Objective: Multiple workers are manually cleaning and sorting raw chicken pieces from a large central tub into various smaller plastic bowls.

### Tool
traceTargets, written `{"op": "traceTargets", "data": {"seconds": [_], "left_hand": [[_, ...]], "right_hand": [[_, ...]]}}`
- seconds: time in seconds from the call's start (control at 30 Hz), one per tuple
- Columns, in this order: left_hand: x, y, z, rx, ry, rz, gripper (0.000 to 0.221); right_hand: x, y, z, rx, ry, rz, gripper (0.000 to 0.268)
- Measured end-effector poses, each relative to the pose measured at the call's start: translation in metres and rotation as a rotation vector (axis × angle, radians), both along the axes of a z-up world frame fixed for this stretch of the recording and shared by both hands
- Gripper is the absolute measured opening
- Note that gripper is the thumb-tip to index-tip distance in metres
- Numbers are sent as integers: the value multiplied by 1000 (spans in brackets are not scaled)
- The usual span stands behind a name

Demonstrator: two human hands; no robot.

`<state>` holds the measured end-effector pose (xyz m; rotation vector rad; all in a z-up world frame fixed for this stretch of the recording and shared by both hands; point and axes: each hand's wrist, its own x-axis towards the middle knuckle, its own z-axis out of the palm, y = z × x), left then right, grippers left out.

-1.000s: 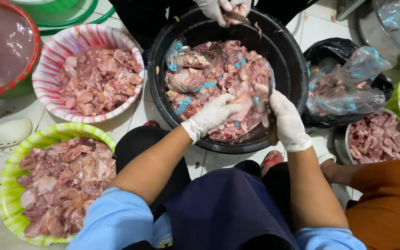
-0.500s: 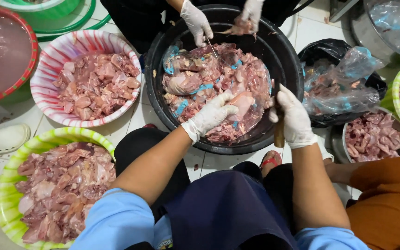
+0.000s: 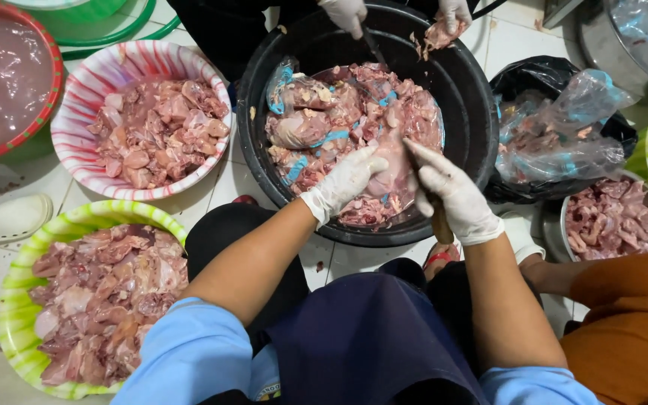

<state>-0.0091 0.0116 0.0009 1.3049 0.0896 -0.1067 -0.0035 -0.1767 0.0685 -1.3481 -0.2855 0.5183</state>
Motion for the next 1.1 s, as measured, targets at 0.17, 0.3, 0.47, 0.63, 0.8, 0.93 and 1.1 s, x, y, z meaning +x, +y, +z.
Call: {"op": "traceTargets", "data": {"seconds": [0.17, 0.3, 0.47, 0.63, 0.8, 0.93, 1.1], "left_hand": [[0, -5, 6, -83, 28, 90, 36], [17, 0, -23, -140, 108, 140, 54], [18, -5, 2, -296, 192, 222, 69], [27, -15, -24, -419, 241, 259, 69], [29, -14, -33, -573, 187, 291, 59], [25, -8, -1, -564, 223, 332, 58], [51, -22, -59, -581, 262, 350, 54]], "right_hand": [[21, -13, -7, 48, 82, -279, 32], [15, -15, -1, 1, 61, -331, 34], [-9, 13, -17, -101, -26, -175, 50], [-21, 41, 3, -112, -17, -74, 62], [7, 18, -23, 63, 237, -271, 33], [12, 4, -26, 65, 196, -274, 37], [-14, 23, -24, -90, 29, -48, 55]]}}
